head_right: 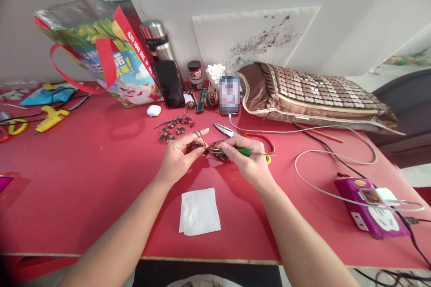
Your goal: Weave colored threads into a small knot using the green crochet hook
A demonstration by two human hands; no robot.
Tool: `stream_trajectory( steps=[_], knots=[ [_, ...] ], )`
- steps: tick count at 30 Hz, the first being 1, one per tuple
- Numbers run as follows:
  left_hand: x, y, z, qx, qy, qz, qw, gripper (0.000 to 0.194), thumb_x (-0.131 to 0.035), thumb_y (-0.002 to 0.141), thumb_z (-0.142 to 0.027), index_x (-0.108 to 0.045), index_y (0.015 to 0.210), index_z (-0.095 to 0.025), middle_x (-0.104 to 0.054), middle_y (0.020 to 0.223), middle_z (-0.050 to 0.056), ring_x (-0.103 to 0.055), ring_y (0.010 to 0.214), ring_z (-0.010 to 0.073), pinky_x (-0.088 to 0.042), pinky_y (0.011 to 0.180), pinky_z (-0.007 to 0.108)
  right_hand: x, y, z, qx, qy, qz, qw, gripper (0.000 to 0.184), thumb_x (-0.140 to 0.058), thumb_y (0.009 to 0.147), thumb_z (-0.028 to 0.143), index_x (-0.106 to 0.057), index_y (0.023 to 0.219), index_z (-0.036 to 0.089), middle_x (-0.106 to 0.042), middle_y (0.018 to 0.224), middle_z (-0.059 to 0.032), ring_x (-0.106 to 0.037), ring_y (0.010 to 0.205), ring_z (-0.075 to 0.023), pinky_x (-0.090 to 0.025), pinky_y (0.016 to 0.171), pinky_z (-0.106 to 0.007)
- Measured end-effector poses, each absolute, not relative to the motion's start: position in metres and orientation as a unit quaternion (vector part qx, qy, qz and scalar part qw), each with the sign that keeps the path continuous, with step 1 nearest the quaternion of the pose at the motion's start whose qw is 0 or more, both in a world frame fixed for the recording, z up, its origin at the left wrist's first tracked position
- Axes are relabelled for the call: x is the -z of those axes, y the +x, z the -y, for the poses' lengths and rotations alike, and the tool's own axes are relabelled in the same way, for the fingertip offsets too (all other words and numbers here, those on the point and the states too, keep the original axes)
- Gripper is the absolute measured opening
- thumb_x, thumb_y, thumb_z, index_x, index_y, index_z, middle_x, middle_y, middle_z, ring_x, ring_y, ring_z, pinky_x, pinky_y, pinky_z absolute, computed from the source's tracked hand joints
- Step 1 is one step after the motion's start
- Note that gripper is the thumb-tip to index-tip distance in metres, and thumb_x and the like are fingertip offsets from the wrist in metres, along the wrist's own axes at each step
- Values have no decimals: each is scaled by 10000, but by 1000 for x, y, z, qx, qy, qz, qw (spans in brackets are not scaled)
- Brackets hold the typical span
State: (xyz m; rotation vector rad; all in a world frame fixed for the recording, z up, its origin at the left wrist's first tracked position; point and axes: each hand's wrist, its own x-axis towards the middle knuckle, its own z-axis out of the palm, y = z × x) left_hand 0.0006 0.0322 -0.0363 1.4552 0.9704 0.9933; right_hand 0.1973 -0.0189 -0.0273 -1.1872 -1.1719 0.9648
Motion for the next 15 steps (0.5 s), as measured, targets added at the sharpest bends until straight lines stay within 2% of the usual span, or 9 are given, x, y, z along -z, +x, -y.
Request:
stream_trajectory(
  steps=[2, 4, 6, 10, 12, 15],
  knots=[
    [34, 1, -33, -423, 587, -409, 556, 195, -785, 785, -156, -885, 950, -189, -789, 891, 45, -647, 776, 142, -533, 764, 261, 28, 198, 18, -437, -501, 474, 578, 175, -805, 834, 317, -827, 712, 193, -572, 525, 21, -418, 488, -102, -306, 498, -279],
    [33, 1, -33, -433, 557, -408, 580, 287, -824, 754, -159, -896, 1030, -199, -787, 846, 33, -651, 755, 136, -542, 750, 258, 31, 197, 17, -461, -496, 447, 584, 182, -833, 810, 342, -835, 715, 188, -543, 514, 24, -404, 489, -101, -278, 494, -280],
    [32, 2, -32, -439, 515, -404, 615, 386, -860, 731, -179, -890, 1115, -212, -799, 841, 28, -616, 664, 108, -518, 648, 237, 32, 197, 16, -487, -487, 420, 591, 205, -865, 784, 373, -840, 715, 182, -520, 507, 26, -380, 489, -98, -253, 492, -280],
    [30, 5, -29, -434, 434, -390, 686, 430, -912, 696, -243, -889, 1124, -214, -855, 974, 78, -408, 424, 18, -310, 397, 207, 33, 192, 13, -545, -452, 372, 601, 275, -928, 730, 431, -836, 695, 174, -455, 479, 42, -303, 482, -80, -208, 497, -277],
    [29, 7, -27, -434, 402, -381, 711, 440, -931, 667, -250, -893, 1104, -208, -865, 991, 100, -383, 385, 5, -278, 368, 208, 33, 189, 13, -559, -436, 361, 606, 302, -954, 713, 456, -846, 703, 175, -469, 480, 37, -307, 484, -74, -207, 502, -273],
    [26, 10, -25, -431, 370, -369, 736, 439, -951, 614, -218, -900, 1050, -205, -863, 918, 93, -437, 377, 17, -298, 369, 203, 35, 186, 17, -565, -418, 362, 612, 313, -961, 735, 493, -867, 736, 194, -536, 512, 15, -353, 496, -78, -245, 505, -269]
  ],
)
